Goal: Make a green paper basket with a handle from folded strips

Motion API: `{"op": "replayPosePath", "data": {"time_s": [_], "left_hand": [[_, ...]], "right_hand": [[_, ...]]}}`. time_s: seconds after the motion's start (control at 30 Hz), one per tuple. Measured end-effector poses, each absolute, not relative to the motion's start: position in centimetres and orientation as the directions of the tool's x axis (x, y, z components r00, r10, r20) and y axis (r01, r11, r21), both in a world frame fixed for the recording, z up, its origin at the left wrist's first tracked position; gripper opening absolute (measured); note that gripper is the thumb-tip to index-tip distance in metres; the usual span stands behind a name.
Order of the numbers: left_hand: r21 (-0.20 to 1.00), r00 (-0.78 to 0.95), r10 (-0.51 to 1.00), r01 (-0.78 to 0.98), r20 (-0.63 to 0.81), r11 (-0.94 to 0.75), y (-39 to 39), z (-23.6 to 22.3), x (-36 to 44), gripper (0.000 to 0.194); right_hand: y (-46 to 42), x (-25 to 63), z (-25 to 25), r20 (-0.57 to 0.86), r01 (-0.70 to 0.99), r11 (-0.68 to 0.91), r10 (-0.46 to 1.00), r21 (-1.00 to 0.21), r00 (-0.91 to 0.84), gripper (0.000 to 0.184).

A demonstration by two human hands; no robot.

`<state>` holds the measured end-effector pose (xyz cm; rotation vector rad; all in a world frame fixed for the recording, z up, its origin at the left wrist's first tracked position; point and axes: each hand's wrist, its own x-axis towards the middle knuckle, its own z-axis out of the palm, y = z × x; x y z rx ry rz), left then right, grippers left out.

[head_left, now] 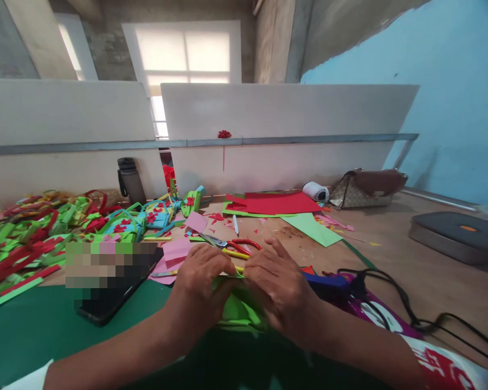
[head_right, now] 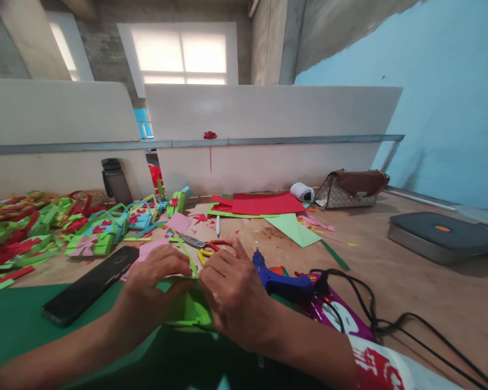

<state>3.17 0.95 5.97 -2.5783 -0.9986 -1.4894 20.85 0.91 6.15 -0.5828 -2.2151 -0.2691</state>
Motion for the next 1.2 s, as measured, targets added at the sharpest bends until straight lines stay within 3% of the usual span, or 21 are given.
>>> {"op": "replayPosePath", "data": {"time_s": [0.13,0.3,0.47,0.8,1.03,1.2], "left_hand": [[0.185,0.395,0.451,0.553,0.8,-0.812,1.2,6.0,3.0,0.013],[0.219,0.433,0.496,0.547,0.752,-0.808,1.2,6.5,2.9,0.025],[0.224,0.507,0.5,0.51,0.702,-0.831,1.2,6.5,3.0,0.025],[0.214,0.572,0.5,0.493,0.65,-0.843,1.1,6.0,3.1,0.022],[0.265,0.558,0.503,0.454,0.66,-0.851,1.3,6.3,3.1,0.02],[0.229,0.551,0.504,0.492,0.665,-0.84,1.7,6.5,2.8,0.018]], "right_hand": [[1.1,20.8,6.0,0.771,0.479,0.878,0.312,-0.01,-0.555,0.017],[1.0,20.6,5.7,0.784,0.542,0.837,0.289,0.072,-0.55,0.019],[0.6,20.7,5.9,0.712,0.538,0.812,0.237,0.228,-0.661,0.027],[0.6,20.8,6.1,0.706,0.543,0.793,0.216,0.276,-0.674,0.024],[0.9,20.6,5.0,0.739,0.542,0.831,0.287,0.124,-0.61,0.019],[0.8,20.5,5.0,0.744,0.566,0.817,0.31,0.109,-0.591,0.02]]}}
